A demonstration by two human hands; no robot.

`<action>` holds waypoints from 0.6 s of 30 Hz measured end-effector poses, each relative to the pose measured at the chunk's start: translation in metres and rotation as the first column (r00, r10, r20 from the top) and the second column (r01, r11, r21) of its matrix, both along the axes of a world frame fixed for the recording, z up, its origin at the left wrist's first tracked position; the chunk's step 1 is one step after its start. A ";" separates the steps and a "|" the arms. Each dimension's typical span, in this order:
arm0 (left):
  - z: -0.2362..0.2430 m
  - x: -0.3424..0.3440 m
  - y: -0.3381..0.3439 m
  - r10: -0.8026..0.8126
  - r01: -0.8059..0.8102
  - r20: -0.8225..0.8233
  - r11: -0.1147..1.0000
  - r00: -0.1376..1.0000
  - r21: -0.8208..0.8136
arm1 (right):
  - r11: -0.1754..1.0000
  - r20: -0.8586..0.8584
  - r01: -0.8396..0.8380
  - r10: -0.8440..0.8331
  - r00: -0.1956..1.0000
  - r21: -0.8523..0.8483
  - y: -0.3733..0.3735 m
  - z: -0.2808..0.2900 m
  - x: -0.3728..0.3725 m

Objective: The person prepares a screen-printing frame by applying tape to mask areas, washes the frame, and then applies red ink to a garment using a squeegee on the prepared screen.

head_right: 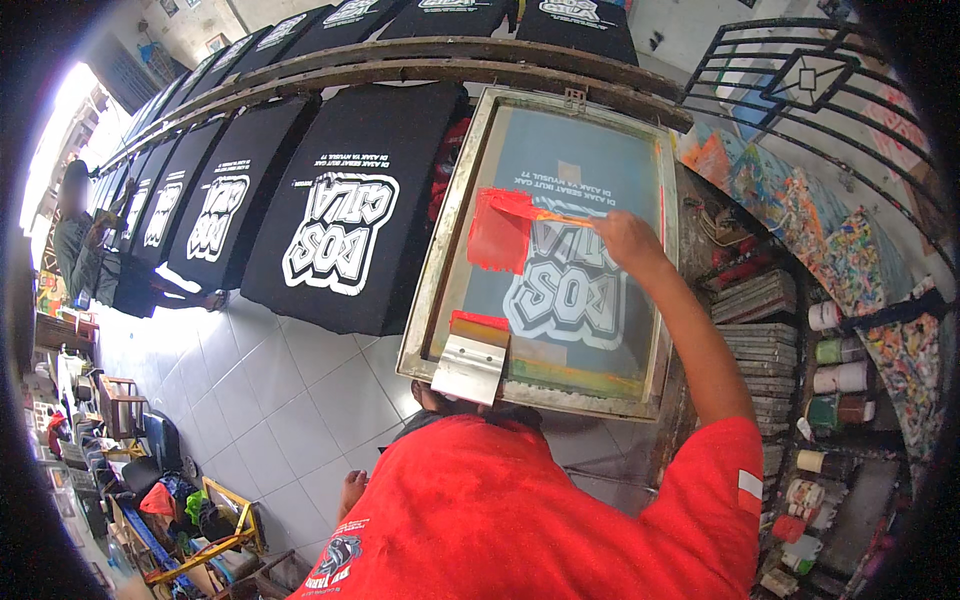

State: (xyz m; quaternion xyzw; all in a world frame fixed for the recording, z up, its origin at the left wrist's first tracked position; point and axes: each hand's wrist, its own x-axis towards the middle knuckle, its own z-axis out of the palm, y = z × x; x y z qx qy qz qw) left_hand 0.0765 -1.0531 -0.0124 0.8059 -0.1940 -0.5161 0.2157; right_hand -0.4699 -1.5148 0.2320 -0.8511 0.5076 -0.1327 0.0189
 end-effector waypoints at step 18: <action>-0.005 -0.002 -0.004 -0.046 0.046 0.013 0.998 0.999 0.037 | 0.988 0.120 0.032 -0.014 0.993 -0.154 0.018 0.019 0.015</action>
